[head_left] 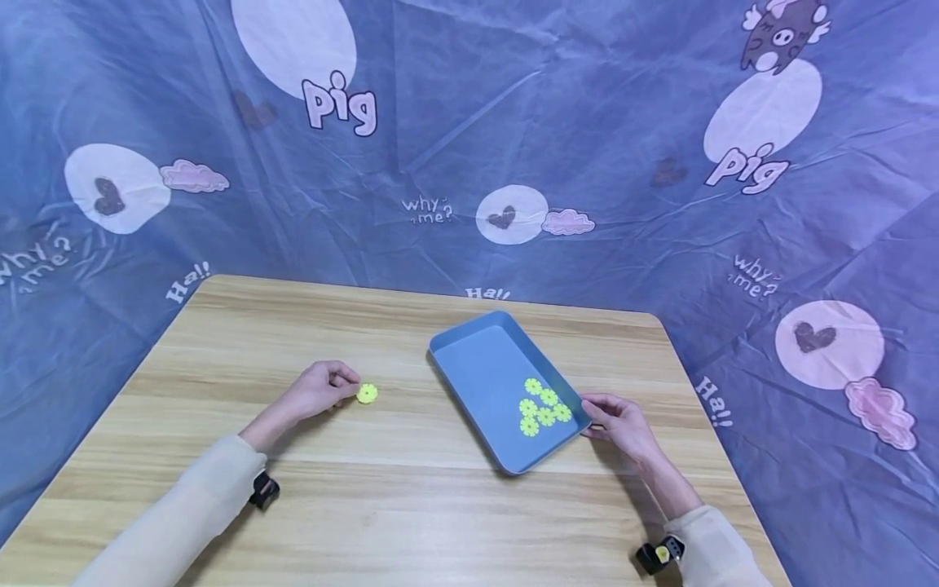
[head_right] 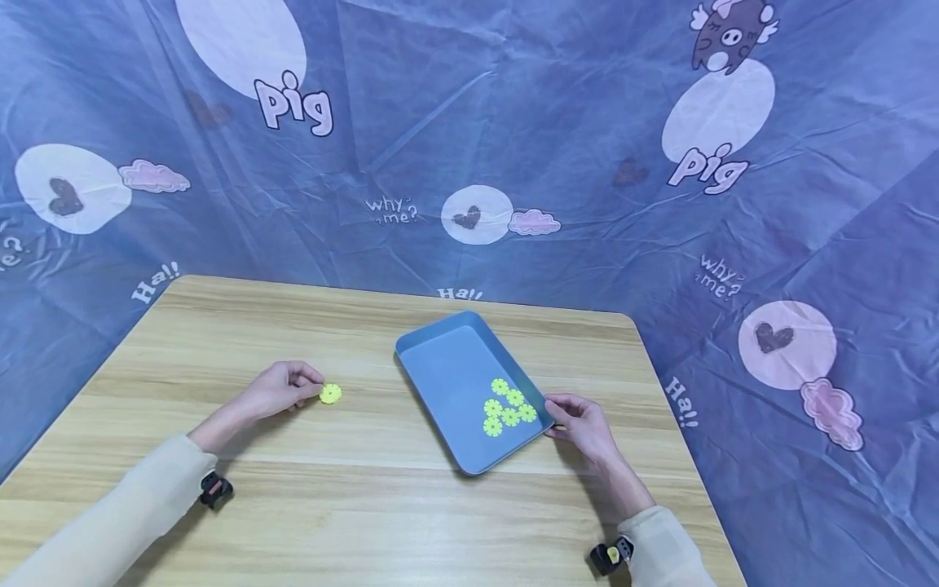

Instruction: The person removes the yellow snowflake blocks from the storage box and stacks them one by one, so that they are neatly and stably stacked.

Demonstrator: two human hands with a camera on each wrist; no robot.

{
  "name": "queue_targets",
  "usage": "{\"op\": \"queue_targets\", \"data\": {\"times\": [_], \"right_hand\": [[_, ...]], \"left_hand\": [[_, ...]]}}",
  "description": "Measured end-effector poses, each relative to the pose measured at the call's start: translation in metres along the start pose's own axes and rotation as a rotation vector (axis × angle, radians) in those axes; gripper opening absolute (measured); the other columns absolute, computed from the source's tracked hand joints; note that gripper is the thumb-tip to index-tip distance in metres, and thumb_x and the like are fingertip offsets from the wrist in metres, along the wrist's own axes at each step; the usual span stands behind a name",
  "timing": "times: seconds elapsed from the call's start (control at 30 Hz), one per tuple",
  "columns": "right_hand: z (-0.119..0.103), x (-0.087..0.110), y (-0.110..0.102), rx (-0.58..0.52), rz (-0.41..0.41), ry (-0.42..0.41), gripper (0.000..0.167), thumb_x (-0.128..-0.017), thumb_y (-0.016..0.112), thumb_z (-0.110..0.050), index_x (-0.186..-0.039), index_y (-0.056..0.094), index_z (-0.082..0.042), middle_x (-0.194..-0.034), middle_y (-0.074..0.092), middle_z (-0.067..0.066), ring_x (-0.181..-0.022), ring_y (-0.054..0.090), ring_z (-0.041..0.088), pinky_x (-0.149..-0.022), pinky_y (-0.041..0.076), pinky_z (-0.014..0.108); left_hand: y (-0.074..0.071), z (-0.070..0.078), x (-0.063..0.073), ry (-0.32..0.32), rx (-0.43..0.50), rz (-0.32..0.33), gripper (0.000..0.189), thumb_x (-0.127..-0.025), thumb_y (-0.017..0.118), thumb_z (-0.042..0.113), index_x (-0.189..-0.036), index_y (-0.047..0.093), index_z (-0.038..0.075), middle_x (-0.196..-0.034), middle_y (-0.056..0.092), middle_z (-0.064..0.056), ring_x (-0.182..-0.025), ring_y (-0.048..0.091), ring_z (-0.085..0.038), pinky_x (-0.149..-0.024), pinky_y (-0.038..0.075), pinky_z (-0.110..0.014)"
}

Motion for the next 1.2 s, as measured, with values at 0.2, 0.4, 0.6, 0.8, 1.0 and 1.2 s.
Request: {"op": "queue_targets", "data": {"times": [0.2,0.4,0.6,0.8,1.0,1.2], "right_hand": [[-0.001,0.001,0.001,0.004,-0.001,0.003,0.029,-0.104,0.067,-0.017,-0.128,0.07,0.0,-0.101,0.073,-0.011,-0.091,0.072,0.005,-0.081,0.064,0.024],[-0.002,0.0,0.001,0.005,-0.003,0.0,0.032,-0.104,0.068,-0.017,-0.13,0.068,0.002,-0.101,0.073,-0.011,-0.09,0.072,0.005,-0.081,0.064,0.024],[-0.001,0.001,0.001,0.003,-0.007,-0.006,0.029,-0.104,0.067,-0.016,-0.128,0.07,0.0,-0.101,0.073,-0.011,-0.091,0.072,0.005,-0.082,0.064,0.024],[-0.001,0.002,0.002,0.003,-0.012,-0.012,0.028,-0.105,0.066,-0.015,-0.128,0.069,0.001,-0.101,0.073,-0.011,-0.091,0.072,0.005,-0.082,0.064,0.024],[-0.003,0.002,0.003,-0.01,-0.008,-0.011,0.034,-0.104,0.067,-0.014,-0.131,0.066,0.007,-0.102,0.074,-0.009,-0.09,0.073,0.006,-0.081,0.064,0.024],[-0.001,0.001,0.003,-0.005,-0.007,-0.006,0.036,-0.104,0.068,-0.014,-0.132,0.065,0.008,-0.102,0.074,-0.009,-0.09,0.073,0.006,-0.081,0.065,0.025]], "left_hand": [[-0.01,0.008,0.005,0.03,0.045,0.015,0.03,-0.099,0.069,0.011,-0.122,0.064,-0.008,-0.088,0.067,-0.01,-0.071,0.06,-0.015,-0.058,0.05,-0.025],[-0.009,0.02,0.009,0.093,0.066,0.007,0.035,-0.101,0.068,0.015,-0.129,0.062,-0.006,-0.105,0.07,-0.02,-0.077,0.066,-0.022,-0.058,0.056,-0.03],[-0.002,0.04,0.013,0.249,0.017,0.069,0.028,-0.101,0.07,0.016,-0.122,0.068,-0.003,-0.104,0.073,-0.016,-0.09,0.066,-0.02,-0.079,0.055,-0.024],[0.018,0.059,0.012,0.362,-0.043,0.108,0.023,-0.099,0.073,0.019,-0.117,0.071,0.005,-0.104,0.073,-0.008,-0.093,0.064,-0.014,-0.084,0.055,-0.026],[0.047,0.089,0.009,0.478,-0.156,0.097,0.022,-0.098,0.074,0.023,-0.118,0.072,0.012,-0.115,0.072,-0.003,-0.105,0.064,-0.019,-0.095,0.057,-0.04],[0.077,0.115,0.005,0.546,-0.25,0.04,0.026,-0.1,0.072,0.026,-0.12,0.07,0.011,-0.121,0.071,-0.003,-0.115,0.064,-0.025,-0.101,0.055,-0.046]]}}
Point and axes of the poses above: each hand's wrist, its own x-axis away from the middle knuckle, its own y-axis out of the palm, z = x × y, the point moved 8 cm from there along -x, towards the middle knuckle
